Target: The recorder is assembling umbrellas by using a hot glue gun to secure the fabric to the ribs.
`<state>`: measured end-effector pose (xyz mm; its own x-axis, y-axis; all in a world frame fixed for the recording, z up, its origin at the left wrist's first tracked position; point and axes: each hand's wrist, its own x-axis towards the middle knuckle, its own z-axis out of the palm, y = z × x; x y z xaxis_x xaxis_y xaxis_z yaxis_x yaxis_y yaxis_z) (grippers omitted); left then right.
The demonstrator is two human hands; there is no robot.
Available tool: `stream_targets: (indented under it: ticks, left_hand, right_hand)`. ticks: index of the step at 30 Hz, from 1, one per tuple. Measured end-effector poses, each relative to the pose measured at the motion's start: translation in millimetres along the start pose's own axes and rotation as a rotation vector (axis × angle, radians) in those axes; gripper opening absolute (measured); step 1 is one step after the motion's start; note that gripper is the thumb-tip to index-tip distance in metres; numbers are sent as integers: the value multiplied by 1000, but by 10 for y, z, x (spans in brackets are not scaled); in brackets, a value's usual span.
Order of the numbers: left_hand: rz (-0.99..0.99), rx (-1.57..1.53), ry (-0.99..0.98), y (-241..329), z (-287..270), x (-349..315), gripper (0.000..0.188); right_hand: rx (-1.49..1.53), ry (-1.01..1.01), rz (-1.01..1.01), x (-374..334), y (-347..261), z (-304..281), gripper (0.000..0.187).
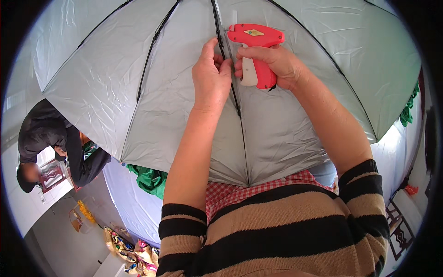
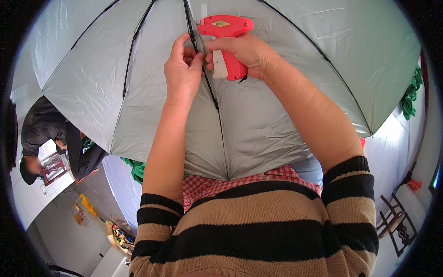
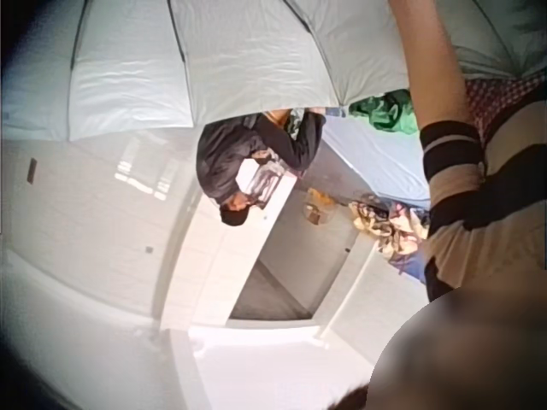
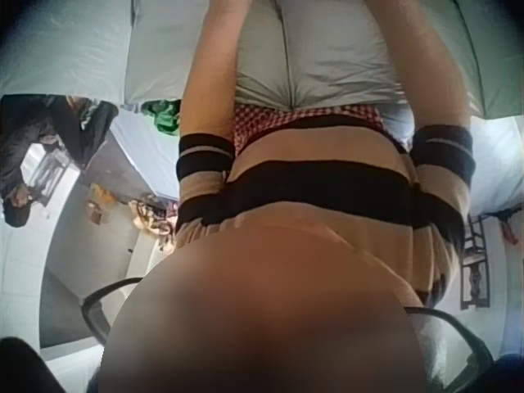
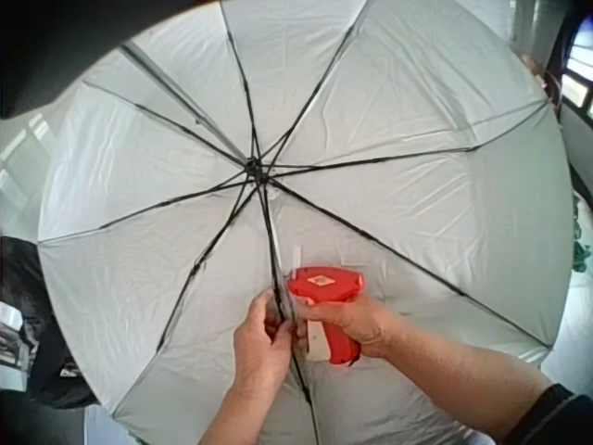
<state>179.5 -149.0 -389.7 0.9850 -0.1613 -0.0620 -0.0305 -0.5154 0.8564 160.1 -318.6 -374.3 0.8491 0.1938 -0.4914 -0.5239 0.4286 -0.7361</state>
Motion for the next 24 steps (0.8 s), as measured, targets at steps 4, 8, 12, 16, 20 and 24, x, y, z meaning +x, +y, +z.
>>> stream_targets:
  ticks: [4, 8, 12, 16, 20, 24]
  left_hand:
    - [12, 6, 5, -11, 9, -7, 49]
    - [33, 30, 16, 9, -2, -14, 48]
    - [50, 44, 18, 25, -10, -25, 49]
    - [98, 44, 5, -9, 9, -46, 50]
    - [57, 33, 5, -60, 40, -30, 53]
    - [124, 98, 40, -52, 11, 5, 49]
  right_hand:
    - [51, -51, 23, 32, -25, -55, 26]
    - [70, -223, 74, 64, -114, -168, 23]
    - [47, -233, 87, 93, -124, -169, 23]
    - [38, -238, 90, 140, -136, -124, 23]
    - [-121, -176, 39, 171, -138, -98, 24]
    - [-217, -122, 8, 172, -133, -71, 29]
